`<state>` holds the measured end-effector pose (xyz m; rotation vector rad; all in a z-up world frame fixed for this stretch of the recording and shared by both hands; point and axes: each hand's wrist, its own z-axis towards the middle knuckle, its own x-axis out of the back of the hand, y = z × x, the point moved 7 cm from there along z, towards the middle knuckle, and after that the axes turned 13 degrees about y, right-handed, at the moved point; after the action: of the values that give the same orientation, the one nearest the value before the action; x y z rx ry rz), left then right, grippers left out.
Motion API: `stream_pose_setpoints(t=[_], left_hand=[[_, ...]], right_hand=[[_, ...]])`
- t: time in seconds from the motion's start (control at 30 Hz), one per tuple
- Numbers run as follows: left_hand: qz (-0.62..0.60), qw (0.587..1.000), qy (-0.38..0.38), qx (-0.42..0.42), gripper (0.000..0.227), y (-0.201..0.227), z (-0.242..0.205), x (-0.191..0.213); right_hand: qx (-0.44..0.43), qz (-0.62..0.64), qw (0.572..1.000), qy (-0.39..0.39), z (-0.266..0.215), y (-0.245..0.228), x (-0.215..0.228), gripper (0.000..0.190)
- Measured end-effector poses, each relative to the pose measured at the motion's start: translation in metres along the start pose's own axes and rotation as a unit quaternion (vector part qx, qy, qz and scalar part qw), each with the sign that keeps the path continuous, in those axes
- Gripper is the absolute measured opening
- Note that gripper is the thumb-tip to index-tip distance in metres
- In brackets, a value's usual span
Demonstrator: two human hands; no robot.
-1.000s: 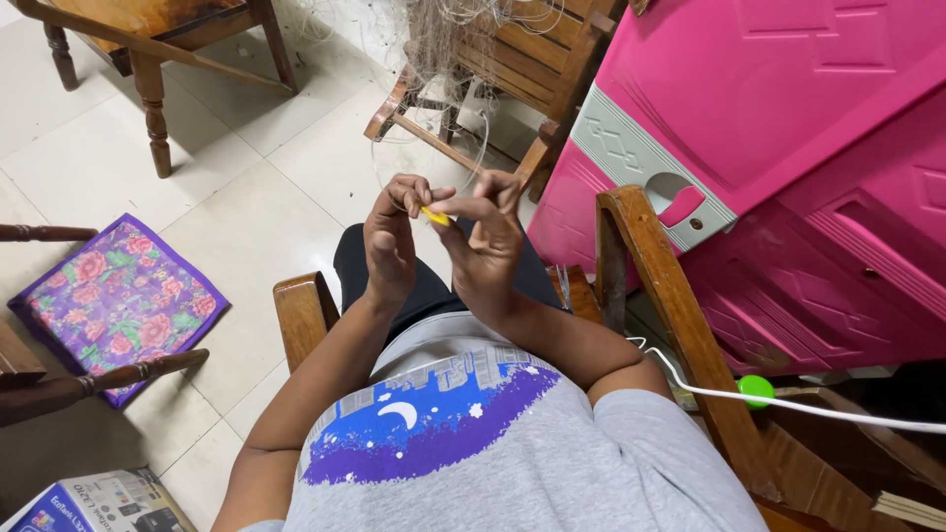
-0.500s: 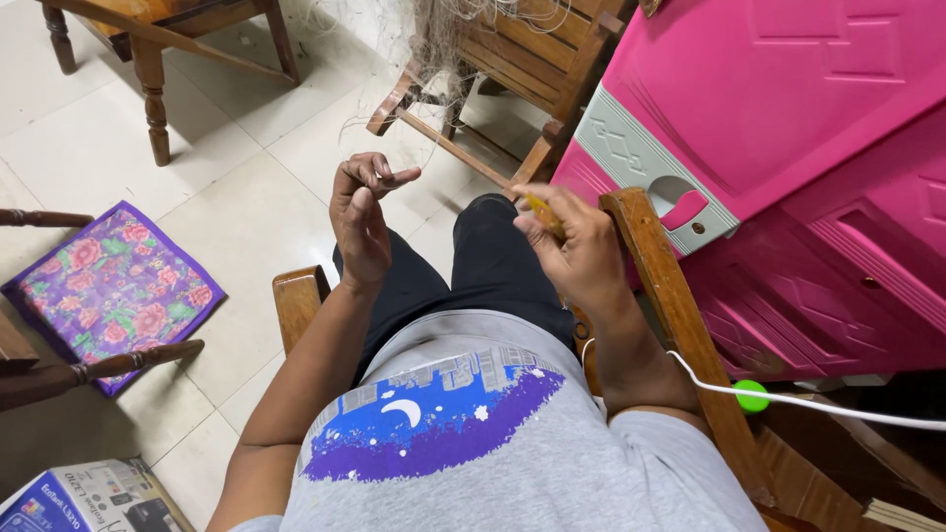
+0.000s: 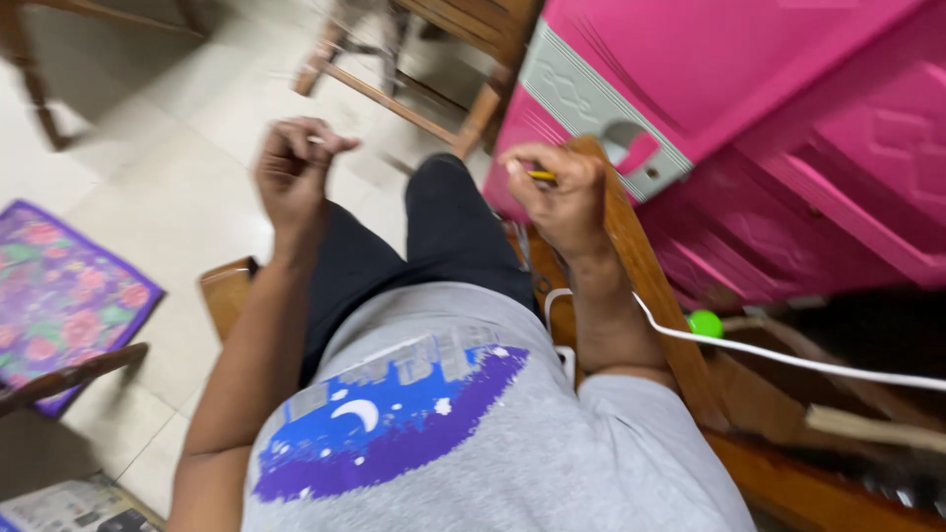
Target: Repairing a fishing net using a netting needle and scissors
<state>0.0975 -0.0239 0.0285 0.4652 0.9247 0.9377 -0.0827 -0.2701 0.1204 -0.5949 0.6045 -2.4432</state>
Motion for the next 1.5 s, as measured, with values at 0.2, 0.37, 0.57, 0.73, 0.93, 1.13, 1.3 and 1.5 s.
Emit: stream_pose_setpoints(t=[0.2, 0.37, 0.57, 0.73, 0.93, 1.13, 1.3, 1.5], left_hand=[[0.006, 1.0, -0.022, 0.02, 0.027, 0.011, -0.004, -0.027], [0.052, 0.995, -0.062, -0.053, 0.024, 0.021, -0.011, -0.067], [-0.029, 0.999, -0.041, 0.003, 0.026, 0.006, -0.008, -0.058], [-0.109, 0.986, 0.026, 0.121, 0.022, 0.003, -0.008, -0.052], [-0.095, 0.978, -0.032, 0.184, 0.044, -0.005, -0.072, -0.05], [0.045, 0.964, -0.242, 0.102, 0.033, 0.01, -0.109, -0.065], [0.033, 0.977, -0.179, 0.114, 0.038, 0.01, -0.106, -0.063], [0.01, 0.982, -0.105, 0.155, 0.039, -0.014, -0.105, -0.036]], right_hand=[[-0.038, 0.009, 0.998, -0.046, 0.005, -0.01, 0.014, 0.013], [-0.247, 0.161, 0.946, -0.136, -0.01, 0.028, 0.011, 0.008], [-0.171, 0.177, 0.927, -0.282, -0.035, -0.022, -0.012, 0.009], [-0.034, 0.14, 0.948, -0.283, -0.079, -0.044, -0.059, 0.021], [-0.158, 0.188, 0.95, -0.195, -0.093, -0.012, -0.096, 0.02], [-0.235, 0.276, 0.906, -0.22, -0.121, 0.003, -0.117, 0.012], [-0.392, 0.398, 0.816, -0.151, -0.129, 0.02, -0.119, 0.011], [-0.329, 0.269, 0.904, -0.05, -0.116, 0.086, -0.082, 0.023]])
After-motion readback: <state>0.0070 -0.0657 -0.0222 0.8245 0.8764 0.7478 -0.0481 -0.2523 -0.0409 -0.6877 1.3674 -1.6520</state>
